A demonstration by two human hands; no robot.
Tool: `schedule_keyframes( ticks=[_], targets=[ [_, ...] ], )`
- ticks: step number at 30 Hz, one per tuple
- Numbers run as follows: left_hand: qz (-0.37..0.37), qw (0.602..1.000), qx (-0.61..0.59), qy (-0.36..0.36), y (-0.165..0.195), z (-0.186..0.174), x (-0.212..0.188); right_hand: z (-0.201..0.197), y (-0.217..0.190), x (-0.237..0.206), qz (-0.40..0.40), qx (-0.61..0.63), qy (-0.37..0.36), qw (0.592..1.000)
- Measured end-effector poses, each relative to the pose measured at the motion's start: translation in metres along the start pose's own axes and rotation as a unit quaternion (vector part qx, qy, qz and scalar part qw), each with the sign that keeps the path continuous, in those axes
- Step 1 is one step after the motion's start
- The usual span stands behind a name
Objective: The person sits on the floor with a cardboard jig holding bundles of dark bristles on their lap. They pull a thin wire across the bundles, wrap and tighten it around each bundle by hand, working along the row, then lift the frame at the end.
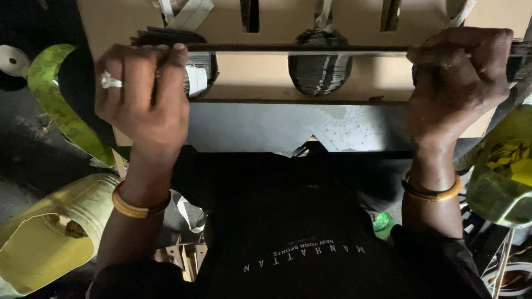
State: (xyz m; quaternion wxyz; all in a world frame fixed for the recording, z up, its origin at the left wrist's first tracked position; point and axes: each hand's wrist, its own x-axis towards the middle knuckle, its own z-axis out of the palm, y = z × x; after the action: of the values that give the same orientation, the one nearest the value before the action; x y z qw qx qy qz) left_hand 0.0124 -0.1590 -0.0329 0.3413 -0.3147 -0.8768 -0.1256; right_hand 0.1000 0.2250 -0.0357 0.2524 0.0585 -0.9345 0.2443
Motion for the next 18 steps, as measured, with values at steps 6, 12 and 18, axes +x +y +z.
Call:
schedule_keyframes(
  ticks=[6, 12, 18],
  targets=[
    [0.025, 0.996, 0.080, -0.005, 0.004, 0.000, 0.005, 0.000, 0.007, 0.001, -0.018, 0.011, 0.000, 1.000],
    [0.086, 0.986, 0.143, 0.001, 0.003, 0.003, 0.010, 0.002, 0.007, 0.009, -0.099, -0.114, 0.022, 0.988],
    [0.124, 0.969, 0.215, -0.005, 0.007, 0.002, 0.014, 0.006, 0.010, 0.004, -0.071, -0.036, 0.039, 0.996]
  ],
)
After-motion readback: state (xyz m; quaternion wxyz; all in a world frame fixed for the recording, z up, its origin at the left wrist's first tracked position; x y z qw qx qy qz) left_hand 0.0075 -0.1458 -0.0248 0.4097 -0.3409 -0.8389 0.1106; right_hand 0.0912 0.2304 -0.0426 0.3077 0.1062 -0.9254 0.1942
